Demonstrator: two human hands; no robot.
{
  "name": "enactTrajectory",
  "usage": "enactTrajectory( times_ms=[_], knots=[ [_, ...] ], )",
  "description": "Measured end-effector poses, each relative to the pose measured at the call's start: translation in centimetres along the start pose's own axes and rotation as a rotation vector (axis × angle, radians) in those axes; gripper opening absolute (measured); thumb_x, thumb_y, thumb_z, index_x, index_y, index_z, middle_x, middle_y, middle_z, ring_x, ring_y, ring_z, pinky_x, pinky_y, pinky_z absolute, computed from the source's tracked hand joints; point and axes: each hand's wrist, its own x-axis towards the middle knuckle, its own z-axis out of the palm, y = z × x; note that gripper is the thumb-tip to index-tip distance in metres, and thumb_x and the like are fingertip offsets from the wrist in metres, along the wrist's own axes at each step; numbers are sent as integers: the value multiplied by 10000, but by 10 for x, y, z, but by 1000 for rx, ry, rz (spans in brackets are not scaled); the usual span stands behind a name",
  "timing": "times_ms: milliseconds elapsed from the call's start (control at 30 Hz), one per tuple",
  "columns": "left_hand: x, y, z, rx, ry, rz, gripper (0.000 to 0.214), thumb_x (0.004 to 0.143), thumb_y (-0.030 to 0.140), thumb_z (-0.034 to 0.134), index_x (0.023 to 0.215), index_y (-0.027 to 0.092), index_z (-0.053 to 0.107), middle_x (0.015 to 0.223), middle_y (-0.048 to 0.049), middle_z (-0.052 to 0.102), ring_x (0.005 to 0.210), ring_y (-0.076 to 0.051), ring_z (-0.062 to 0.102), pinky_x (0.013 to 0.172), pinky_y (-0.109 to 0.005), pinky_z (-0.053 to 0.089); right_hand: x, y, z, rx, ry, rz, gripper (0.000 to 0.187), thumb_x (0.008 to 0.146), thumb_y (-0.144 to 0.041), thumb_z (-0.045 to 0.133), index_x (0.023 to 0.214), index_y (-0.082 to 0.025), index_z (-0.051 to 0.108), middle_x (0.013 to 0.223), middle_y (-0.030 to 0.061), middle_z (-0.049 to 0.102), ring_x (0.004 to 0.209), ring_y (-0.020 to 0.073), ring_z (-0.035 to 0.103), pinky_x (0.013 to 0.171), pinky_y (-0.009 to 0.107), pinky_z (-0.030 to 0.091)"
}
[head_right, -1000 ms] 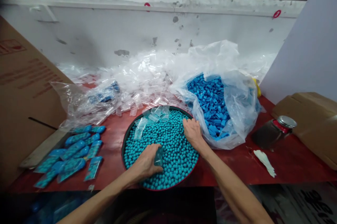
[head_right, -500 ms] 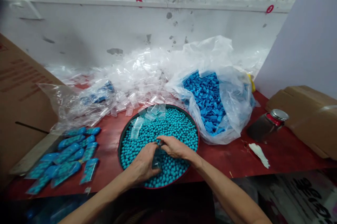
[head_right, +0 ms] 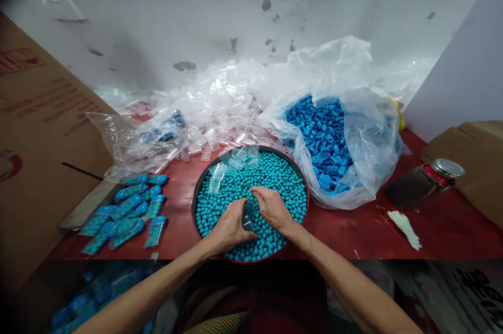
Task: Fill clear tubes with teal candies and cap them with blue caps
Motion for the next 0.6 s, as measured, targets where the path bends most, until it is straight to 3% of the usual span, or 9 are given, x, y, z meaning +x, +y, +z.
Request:
enactTrajectory(
  times_ms=[100,167,267,367,467,600],
  knots=[
    [-1,2,1,-22,-36,10,888,445,378,725,1200,129,331,1140,-114,437,1044,-273,402,878,-379,345,-4,-8,17,188,110,65,430,873,-352,289,1258,-173,349,1223,92,470,1111,155,446,932,312,347],
    [0,4,2,-38,-60,47,663,553,343,667,1128,137,411,1069,-98,484,979,-241,444,850,-355,363,-7,-12,33,260,48,56,512,865,-396,295,1310,-147,248,1318,109,354,1199,156,344,991,327,278],
    [3,4,3,-43,-63,62,391,660,281,568,1011,127,489,960,-95,527,881,-213,483,787,-340,392,-6,-15,50,290,-18,17,592,833,-459,349,1313,-128,242,1357,116,283,1249,167,248,1036,347,182],
    [3,3,4,-75,-22,55,636,535,320,678,1093,145,429,1058,-89,493,959,-238,460,824,-368,384,1,-10,50,411,-29,29,578,838,-489,308,1293,-135,277,1322,118,346,1221,161,307,1021,337,223],
    [0,0,4,-142,-8,-27,908,401,345,755,1186,146,344,1155,-102,450,1054,-266,424,883,-393,357,4,-2,37,516,45,95,489,859,-450,266,1243,-156,340,1229,106,460,1143,149,415,951,313,328],
    [-4,-2,2,-206,-39,-112,1085,379,366,767,1292,152,221,1277,-129,368,1171,-280,342,960,-394,297,-8,-1,14,290,81,89,293,835,-327,367,1013,-164,534,965,58,602,912,148,550,798,273,419]
  ],
)
